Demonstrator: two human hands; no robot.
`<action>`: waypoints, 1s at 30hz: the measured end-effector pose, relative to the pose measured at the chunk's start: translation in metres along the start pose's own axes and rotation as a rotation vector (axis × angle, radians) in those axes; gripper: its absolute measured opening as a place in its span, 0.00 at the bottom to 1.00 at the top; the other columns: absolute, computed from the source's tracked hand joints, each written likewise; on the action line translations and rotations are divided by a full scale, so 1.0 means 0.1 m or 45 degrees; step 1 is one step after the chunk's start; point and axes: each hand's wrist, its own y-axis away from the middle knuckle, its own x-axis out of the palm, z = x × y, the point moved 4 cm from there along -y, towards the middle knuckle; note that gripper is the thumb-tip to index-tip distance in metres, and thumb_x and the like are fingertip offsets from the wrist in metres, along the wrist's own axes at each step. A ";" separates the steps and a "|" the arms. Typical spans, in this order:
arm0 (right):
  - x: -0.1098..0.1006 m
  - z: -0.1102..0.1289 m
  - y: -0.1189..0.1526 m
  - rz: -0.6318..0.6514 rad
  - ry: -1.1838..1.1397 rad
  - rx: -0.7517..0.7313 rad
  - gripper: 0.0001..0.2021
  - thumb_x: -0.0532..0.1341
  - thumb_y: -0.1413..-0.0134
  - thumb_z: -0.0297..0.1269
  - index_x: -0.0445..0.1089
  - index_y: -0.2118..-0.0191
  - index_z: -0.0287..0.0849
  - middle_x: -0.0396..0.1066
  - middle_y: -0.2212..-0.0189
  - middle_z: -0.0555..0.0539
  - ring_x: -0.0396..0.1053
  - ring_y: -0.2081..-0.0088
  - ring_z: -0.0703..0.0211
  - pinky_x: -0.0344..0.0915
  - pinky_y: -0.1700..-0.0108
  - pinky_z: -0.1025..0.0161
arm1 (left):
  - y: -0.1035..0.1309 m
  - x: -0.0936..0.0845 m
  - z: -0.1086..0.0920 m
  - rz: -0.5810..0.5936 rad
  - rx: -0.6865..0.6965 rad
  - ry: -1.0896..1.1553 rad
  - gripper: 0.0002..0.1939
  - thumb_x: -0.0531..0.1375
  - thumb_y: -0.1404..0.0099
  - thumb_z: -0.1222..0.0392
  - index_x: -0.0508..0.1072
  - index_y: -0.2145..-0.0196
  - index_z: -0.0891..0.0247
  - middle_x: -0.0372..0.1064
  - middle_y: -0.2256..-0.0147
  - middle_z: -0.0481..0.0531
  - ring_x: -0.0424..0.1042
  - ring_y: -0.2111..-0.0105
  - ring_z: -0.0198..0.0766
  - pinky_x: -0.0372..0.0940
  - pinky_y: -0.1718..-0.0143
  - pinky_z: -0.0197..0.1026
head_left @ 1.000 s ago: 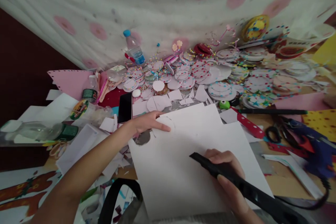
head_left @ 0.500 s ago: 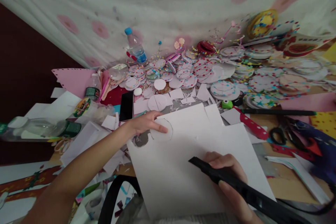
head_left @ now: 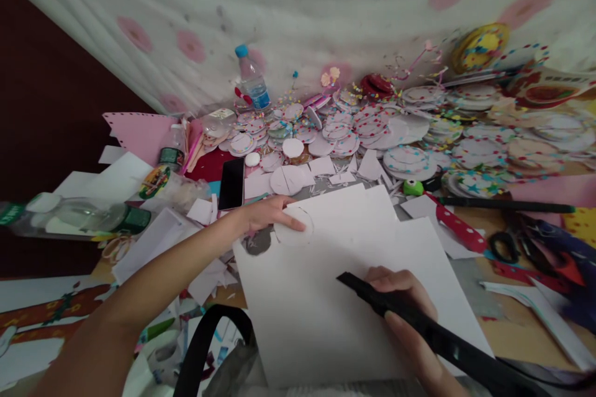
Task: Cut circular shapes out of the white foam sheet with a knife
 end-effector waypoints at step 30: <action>0.07 0.44 -0.20 -0.159 0.710 -0.292 0.08 0.62 0.46 0.37 0.67 0.58 0.48 0.71 0.67 0.46 0.69 0.72 0.55 0.66 0.74 0.59 | 0.27 0.58 0.24 -0.890 0.234 -0.987 0.17 0.53 0.34 0.51 0.60 0.78 0.60 0.59 0.78 0.46 0.63 0.75 0.38 0.47 0.74 0.38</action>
